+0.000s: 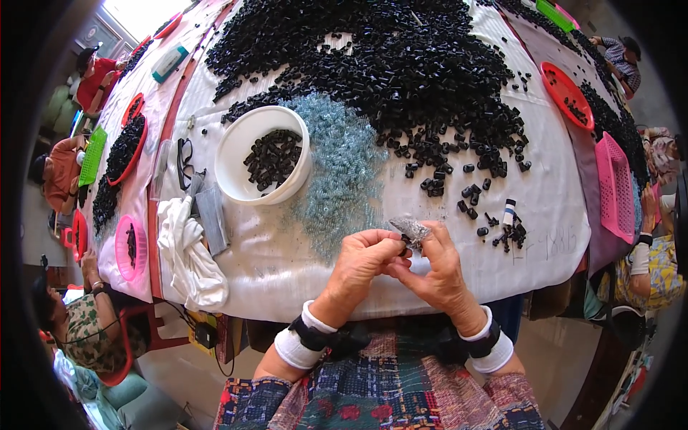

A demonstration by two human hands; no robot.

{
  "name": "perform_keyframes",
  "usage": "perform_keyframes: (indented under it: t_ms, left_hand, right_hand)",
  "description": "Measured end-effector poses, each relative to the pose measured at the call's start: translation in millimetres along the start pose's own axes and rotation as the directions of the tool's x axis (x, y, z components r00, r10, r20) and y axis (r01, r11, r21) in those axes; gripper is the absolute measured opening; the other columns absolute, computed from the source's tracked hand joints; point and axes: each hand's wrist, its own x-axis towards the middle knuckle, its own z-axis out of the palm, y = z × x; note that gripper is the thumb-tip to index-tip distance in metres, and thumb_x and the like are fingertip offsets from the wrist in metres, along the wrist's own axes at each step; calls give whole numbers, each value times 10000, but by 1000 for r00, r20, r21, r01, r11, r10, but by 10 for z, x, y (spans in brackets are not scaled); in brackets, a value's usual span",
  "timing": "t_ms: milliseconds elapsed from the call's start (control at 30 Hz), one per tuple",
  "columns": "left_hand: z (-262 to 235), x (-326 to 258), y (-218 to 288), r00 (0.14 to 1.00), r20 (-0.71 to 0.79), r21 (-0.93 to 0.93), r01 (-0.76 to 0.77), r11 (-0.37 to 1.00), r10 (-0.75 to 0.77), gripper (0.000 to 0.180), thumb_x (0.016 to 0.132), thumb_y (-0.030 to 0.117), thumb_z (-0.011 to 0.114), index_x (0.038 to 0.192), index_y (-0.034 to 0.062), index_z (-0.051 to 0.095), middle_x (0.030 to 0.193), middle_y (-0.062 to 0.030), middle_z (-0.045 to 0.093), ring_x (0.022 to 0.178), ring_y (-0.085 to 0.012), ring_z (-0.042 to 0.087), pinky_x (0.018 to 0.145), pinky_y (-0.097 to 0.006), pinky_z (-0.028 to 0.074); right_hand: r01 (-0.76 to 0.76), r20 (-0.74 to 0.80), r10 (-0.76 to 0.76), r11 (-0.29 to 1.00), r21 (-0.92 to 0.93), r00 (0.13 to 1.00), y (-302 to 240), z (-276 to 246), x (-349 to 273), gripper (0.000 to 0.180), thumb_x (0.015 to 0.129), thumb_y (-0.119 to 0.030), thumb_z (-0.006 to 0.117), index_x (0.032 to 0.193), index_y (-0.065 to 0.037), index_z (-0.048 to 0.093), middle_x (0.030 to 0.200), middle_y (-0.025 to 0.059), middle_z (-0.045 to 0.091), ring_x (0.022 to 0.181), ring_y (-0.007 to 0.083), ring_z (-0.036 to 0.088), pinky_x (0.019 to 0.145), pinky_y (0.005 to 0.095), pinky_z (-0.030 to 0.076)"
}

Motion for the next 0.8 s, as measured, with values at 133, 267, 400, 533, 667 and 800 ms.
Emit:
perform_keyframes:
  t_ms: [133, 267, 400, 533, 667, 800]
  left_hand:
    - [-26, 2, -22, 1000, 24, -2, 9, 1000, -8, 164, 833, 118, 618, 915, -23, 629, 807, -96, 662, 671, -133, 635, 610, -238, 534]
    - [-39, -2, -47, 1000, 15, -11, 26, 1000, -26, 160, 834, 121, 616, 911, -17, 634, 808, -91, 662, 686, -131, 635, 627, -245, 535]
    - [-62, -13, -36, 997, 65, 18, 27, 999, -29, 161, 829, 143, 621, 898, -2, 642, 803, -73, 665, 701, -118, 629, 626, -243, 524]
    - [-75, -9, -53, 998, 60, 71, 21, 997, -26, 165, 822, 166, 628, 883, 14, 651, 804, -55, 668, 709, -105, 620, 607, -234, 506]
    - [-65, -30, -31, 999, 44, 104, 19, 994, -24, 168, 819, 178, 633, 875, 22, 660, 807, -43, 667, 716, -98, 613, 596, -230, 495]
    - [-84, -24, -45, 999, 44, 114, 6, 994, -12, 168, 832, 173, 635, 883, 15, 662, 817, -39, 661, 722, -104, 614, 600, -236, 511]
  right_hand:
    - [45, -23, -45, 999, -14, 999, 12, 17, 12, 405, 620, -61, 748, 981, -1, 575, 994, 162, 534, 899, 332, 523, 752, 393, 453]
    - [128, -52, -135, 984, -126, 989, 12, 38, 12, 361, 612, -46, 744, 921, 9, 567, 934, 167, 535, 820, 344, 520, 691, 402, 452]
    - [182, -61, -196, 965, -186, 979, 19, 34, 3, 339, 606, -32, 740, 887, 16, 557, 879, 171, 534, 770, 344, 523, 653, 402, 452]
    - [174, -71, -190, 967, -187, 979, 15, 45, -11, 331, 605, -17, 738, 875, 20, 550, 859, 167, 533, 762, 335, 520, 645, 397, 449]
    - [171, -72, -186, 970, -172, 980, 14, 36, 1, 306, 610, -7, 742, 849, 21, 552, 816, 151, 534, 729, 315, 518, 613, 384, 445]
    - [176, -57, -187, 971, -160, 981, 30, 8, 3, 260, 615, -12, 750, 792, 18, 562, 792, 137, 536, 698, 300, 517, 589, 373, 441]
